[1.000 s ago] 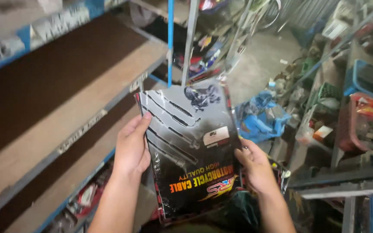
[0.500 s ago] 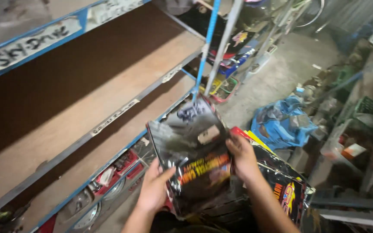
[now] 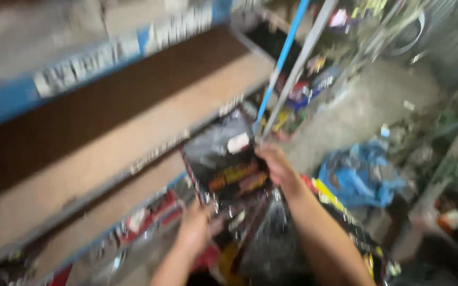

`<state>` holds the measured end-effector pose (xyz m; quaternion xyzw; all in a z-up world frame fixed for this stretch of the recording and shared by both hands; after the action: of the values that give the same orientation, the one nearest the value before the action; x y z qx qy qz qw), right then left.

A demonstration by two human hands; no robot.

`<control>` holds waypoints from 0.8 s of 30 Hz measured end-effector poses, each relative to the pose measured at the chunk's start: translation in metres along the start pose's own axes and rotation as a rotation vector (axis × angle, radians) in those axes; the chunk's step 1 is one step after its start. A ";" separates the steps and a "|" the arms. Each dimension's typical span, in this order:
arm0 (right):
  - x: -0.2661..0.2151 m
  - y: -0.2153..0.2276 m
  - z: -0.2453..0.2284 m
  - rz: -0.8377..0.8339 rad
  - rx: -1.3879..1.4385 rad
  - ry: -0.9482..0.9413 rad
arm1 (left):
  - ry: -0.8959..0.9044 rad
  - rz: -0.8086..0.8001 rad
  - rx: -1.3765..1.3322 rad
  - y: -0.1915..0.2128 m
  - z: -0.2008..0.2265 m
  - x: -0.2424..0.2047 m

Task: The person handles several packaged motorcycle parts, including cables and a black circular component, in a cluttered storage area. They wipe the plastic packaging with their hands and place the items onto metal shelves.

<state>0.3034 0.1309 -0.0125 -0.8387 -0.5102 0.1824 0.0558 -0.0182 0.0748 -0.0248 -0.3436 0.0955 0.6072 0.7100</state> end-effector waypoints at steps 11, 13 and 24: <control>-0.022 0.062 0.005 -0.271 0.148 -0.389 | 0.077 0.010 -0.549 -0.020 -0.017 0.027; 0.000 0.050 0.013 -0.240 0.198 -0.281 | 0.118 0.002 -0.499 -0.025 -0.014 0.039; 0.080 0.018 0.038 0.291 -0.041 0.105 | 0.149 0.160 -0.344 -0.054 0.018 0.085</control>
<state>0.3377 0.1891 -0.0723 -0.9130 -0.3833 0.1340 0.0385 0.0475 0.1517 -0.0380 -0.4952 0.0698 0.6417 0.5814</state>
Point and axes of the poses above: each hand's wrist, its own x-axis towards the middle knuckle, its own y-axis out of the back of the hand, z = x × y, the point moved 3 cm from there along x, towards the middle knuckle, and after that the axes turned 1 degree about y, right-handed, at the moved point
